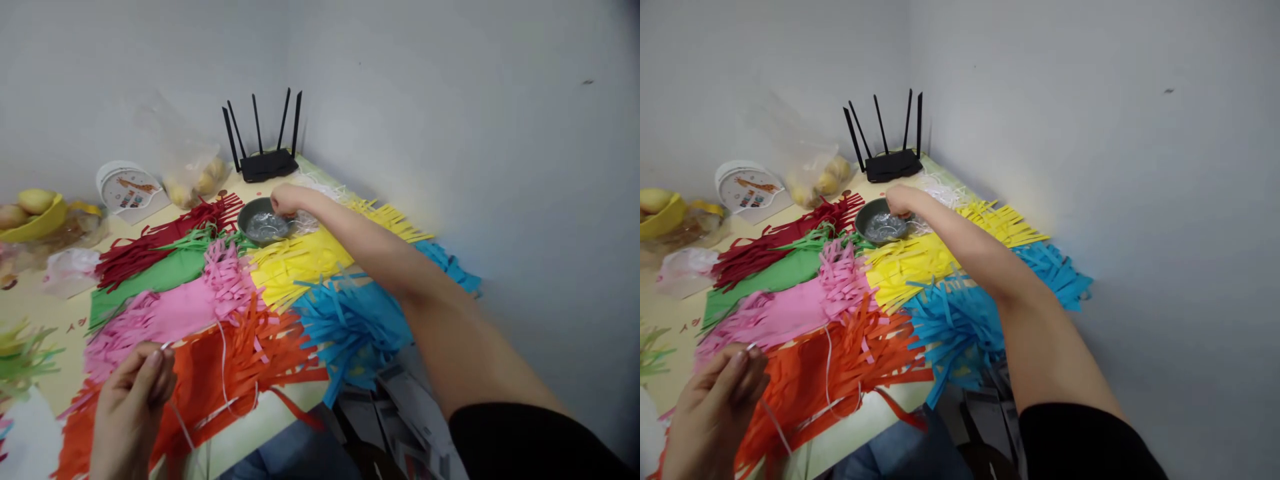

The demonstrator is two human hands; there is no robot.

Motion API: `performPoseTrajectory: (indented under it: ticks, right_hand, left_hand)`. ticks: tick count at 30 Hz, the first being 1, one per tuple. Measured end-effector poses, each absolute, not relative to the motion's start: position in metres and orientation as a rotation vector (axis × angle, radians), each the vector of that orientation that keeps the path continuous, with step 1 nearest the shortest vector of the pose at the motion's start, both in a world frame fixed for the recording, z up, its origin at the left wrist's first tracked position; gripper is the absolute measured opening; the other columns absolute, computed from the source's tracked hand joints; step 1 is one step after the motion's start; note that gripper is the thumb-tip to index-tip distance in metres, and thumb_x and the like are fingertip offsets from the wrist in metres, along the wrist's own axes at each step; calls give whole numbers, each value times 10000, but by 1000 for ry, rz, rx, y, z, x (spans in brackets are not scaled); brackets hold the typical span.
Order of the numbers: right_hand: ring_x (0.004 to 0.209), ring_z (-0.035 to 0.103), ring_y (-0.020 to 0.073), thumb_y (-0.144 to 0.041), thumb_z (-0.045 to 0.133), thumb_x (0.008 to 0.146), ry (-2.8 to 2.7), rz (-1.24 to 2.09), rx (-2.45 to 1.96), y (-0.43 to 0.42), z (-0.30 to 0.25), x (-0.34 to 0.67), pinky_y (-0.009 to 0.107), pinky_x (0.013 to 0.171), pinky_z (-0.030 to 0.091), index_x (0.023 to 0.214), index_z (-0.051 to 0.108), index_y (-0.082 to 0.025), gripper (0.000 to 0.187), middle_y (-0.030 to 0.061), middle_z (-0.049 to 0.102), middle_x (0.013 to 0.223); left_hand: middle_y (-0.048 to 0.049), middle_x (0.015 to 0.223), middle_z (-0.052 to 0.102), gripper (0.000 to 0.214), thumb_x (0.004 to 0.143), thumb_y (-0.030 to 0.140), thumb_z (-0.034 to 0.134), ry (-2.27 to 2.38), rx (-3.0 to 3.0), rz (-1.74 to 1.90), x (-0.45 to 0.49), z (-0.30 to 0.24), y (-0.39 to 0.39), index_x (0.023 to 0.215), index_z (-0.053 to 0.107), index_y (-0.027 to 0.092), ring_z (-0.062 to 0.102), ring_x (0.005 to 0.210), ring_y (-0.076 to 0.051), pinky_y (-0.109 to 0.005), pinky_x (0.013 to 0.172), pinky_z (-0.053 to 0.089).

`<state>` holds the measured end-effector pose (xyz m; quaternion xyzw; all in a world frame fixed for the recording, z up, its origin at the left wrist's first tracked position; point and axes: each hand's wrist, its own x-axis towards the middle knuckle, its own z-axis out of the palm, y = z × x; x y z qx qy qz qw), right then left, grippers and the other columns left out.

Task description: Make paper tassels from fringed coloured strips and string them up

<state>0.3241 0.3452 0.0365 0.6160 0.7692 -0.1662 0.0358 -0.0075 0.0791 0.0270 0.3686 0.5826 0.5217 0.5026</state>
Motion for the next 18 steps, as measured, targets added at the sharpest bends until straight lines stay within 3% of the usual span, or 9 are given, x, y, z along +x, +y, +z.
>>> performPoseTrajectory:
  ticks: [2, 4, 7, 9, 14, 18]
  right_hand:
    - [727, 720, 185, -68, 612, 831, 2397, -602, 1921, 330, 51, 331, 260, 697, 542, 916, 775, -68, 184, 141, 793, 895]
    - [652, 660, 117, -115, 591, 864, 2563, -914, 1916, 304, 59, 324, 209, 605, 508, 942, 742, -111, 170, 98, 791, 948]
    - [601, 559, 77, -242, 680, 817, 2782, -1892, 1614, 246, 58, 285, 185, 529, 443, 883, 693, -144, 119, 52, 752, 889]
    - [600, 522, 72, -297, 752, 744, 2746, -2347, 1251, 198, 50, 248, 192, 544, 431, 821, 685, -152, 176, 15, 690, 795]
    - [751, 586, 86, -298, 784, 734, 2700, -2753, 814, 97, 31, 177, 240, 748, 505, 772, 674, -168, 175, 20, 636, 957]
    - [729, 589, 109, -360, 753, 788, 2620, -2762, 859, 61, 25, 153, 243, 673, 506, 856, 633, -201, 210, 22, 645, 976]
  left_hand:
    - [58, 512, 394, 356, 697, 445, 862, 1392, 927, 1307, -5, 28, 80, 709, 648, 162, 322, 443, -42, -159, 425, 268]
    - [43, 519, 457, 318, 698, 421, 857, 1389, 953, 1360, 0, 28, 78, 757, 695, 154, 345, 443, -43, -160, 422, 269]
    - [17, 527, 537, 287, 735, 406, 815, 1390, 999, 1440, 10, 30, 69, 809, 735, 141, 365, 420, -48, -169, 401, 251]
    - [11, 517, 556, 298, 760, 421, 787, 1386, 1023, 1452, 17, 30, 58, 831, 746, 135, 367, 393, -49, -176, 382, 236]
    - [33, 458, 505, 404, 707, 513, 823, 1200, 948, 1349, 19, 25, 24, 718, 683, 135, 302, 304, -34, -186, 322, 179]
    - [53, 527, 507, 462, 594, 495, 906, 1065, 832, 1324, 4, 23, -3, 681, 625, 139, 248, 326, 3, -155, 318, 128]
